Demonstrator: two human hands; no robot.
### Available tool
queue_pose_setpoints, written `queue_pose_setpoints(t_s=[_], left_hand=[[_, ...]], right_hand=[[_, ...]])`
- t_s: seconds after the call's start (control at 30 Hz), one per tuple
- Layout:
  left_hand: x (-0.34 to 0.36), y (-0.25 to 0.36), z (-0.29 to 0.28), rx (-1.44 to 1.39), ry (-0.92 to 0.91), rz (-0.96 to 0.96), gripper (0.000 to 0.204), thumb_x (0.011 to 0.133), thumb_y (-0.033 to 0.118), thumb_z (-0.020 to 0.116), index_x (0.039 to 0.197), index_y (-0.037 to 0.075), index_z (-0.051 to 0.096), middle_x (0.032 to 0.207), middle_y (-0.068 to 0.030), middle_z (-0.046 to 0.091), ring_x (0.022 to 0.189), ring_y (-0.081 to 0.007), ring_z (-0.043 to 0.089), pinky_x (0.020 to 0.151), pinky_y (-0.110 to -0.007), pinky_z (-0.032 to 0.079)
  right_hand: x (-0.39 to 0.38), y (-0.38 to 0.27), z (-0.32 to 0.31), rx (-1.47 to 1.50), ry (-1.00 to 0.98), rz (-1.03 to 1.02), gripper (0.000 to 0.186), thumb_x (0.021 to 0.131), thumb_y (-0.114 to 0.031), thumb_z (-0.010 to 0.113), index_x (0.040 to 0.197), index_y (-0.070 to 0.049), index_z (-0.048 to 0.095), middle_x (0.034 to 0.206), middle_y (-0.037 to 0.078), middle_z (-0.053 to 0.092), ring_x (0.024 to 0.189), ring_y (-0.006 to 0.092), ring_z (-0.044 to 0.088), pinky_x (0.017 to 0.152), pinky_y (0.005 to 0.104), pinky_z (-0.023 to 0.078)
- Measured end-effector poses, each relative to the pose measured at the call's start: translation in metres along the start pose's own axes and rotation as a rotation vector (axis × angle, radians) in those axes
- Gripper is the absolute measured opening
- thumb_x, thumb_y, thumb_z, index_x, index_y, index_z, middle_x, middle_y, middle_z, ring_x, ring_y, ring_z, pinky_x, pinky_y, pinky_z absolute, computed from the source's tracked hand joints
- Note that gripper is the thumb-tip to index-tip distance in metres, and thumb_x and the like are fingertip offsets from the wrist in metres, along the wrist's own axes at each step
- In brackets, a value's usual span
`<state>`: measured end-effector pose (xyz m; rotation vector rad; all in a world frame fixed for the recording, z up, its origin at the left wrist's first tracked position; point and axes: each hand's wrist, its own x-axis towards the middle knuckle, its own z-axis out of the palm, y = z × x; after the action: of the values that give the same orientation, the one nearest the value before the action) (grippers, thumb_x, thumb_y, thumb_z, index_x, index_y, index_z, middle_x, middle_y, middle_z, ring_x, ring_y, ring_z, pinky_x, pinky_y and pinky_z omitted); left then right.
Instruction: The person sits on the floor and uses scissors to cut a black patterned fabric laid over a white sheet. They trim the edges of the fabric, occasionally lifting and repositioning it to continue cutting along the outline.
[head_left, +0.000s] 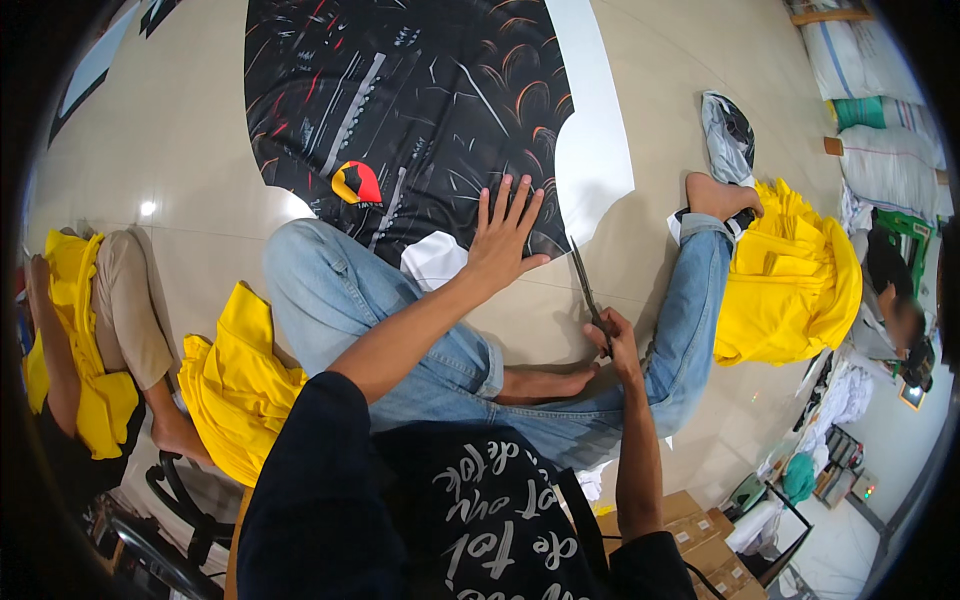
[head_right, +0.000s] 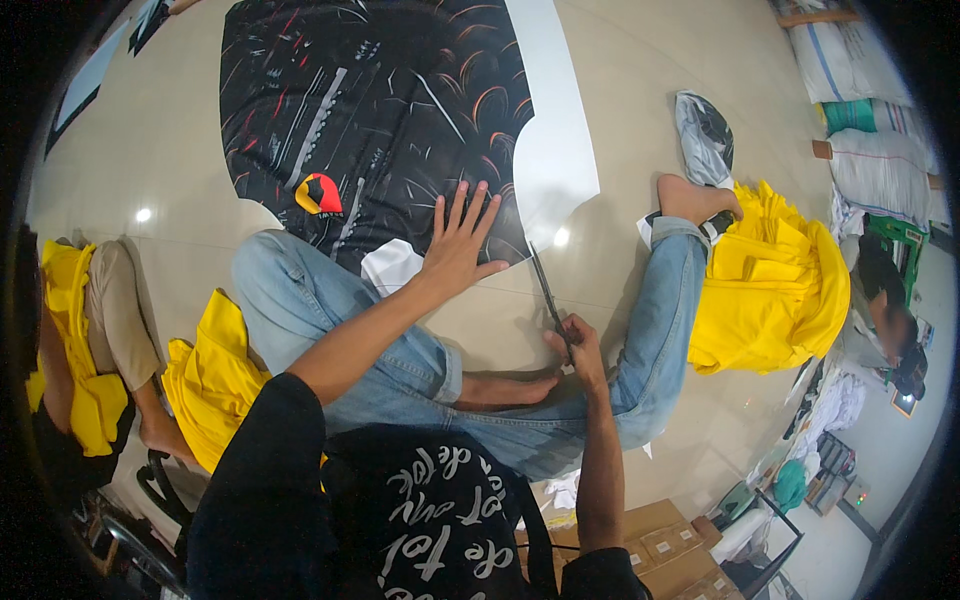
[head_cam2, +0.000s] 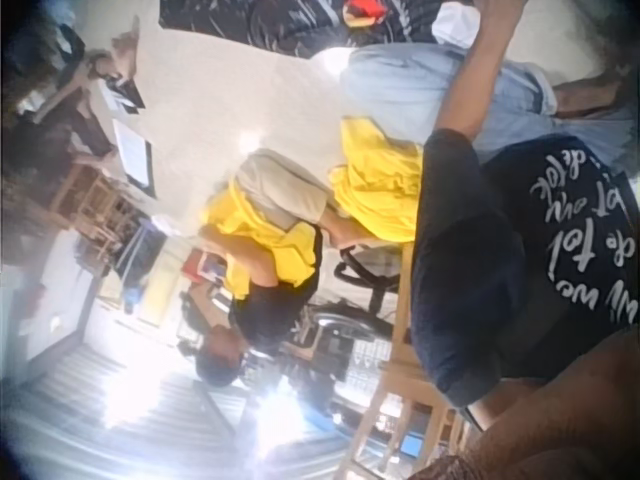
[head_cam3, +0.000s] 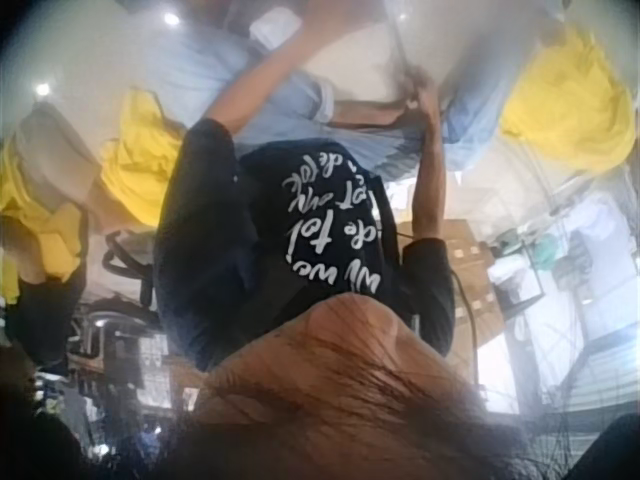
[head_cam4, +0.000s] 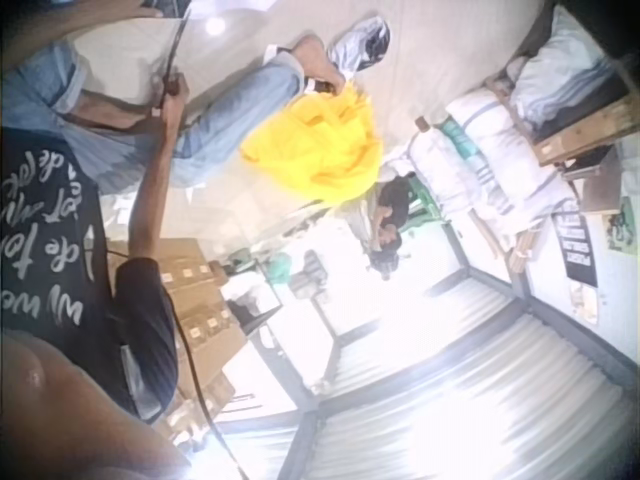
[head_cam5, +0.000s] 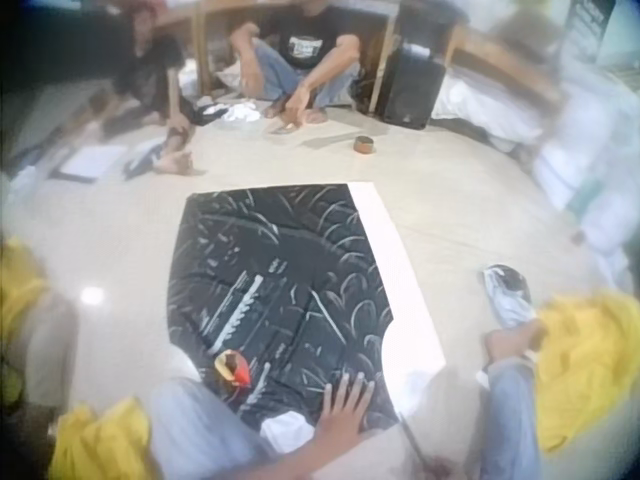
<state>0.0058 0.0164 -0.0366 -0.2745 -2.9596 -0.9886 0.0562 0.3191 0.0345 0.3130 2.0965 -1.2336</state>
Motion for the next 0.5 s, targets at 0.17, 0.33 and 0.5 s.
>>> queue_pose_setpoints(t_s=[0.17, 0.33, 0.5], left_hand=[[-0.0005, -0.0006, 0.0011, -0.002, -0.009, -0.009, 0.108, 0.086, 0.061, 0.070, 0.164, 0.006, 0.021, 0.170, -0.0233, 0.009, 0.157, -0.0465, 0.003, 0.121, -0.068, 0.005], [-0.0002, 0.0037, -0.0049, 0.030, -0.028, -0.004, 0.105, 0.086, 0.062, 0.069, 0.165, 0.013, 0.021, 0.171, -0.0232, 0.007, 0.157, -0.0471, 0.002, 0.121, -0.068, 0.005], [-0.0010, 0.0028, -0.0024, 0.011, -0.050, -0.019, 0.105, 0.085, 0.064, 0.069, 0.165, 0.016, 0.021, 0.171, -0.0226, 0.006, 0.157, -0.0470, 0.001, 0.121, -0.068, 0.005]], right_hand=[[0.0021, -0.0014, 0.0013, -0.046, 0.022, 0.009, 0.040, 0.082, -0.031, 0.087, 0.082, -0.009, 0.053, 0.064, -0.005, 0.049, 0.053, 0.0052, 0.044, 0.044, 0.0247, 0.035], [-0.0033, -0.0020, -0.0060, -0.054, 0.006, 0.053, 0.040, 0.082, -0.032, 0.087, 0.082, -0.010, 0.053, 0.065, -0.006, 0.048, 0.053, 0.0049, 0.043, 0.044, 0.0240, 0.035], [-0.0035, 0.0003, -0.0060, -0.028, -0.007, 0.060, 0.039, 0.082, -0.030, 0.087, 0.081, -0.010, 0.053, 0.064, -0.006, 0.047, 0.053, 0.0048, 0.043, 0.044, 0.0241, 0.034]])
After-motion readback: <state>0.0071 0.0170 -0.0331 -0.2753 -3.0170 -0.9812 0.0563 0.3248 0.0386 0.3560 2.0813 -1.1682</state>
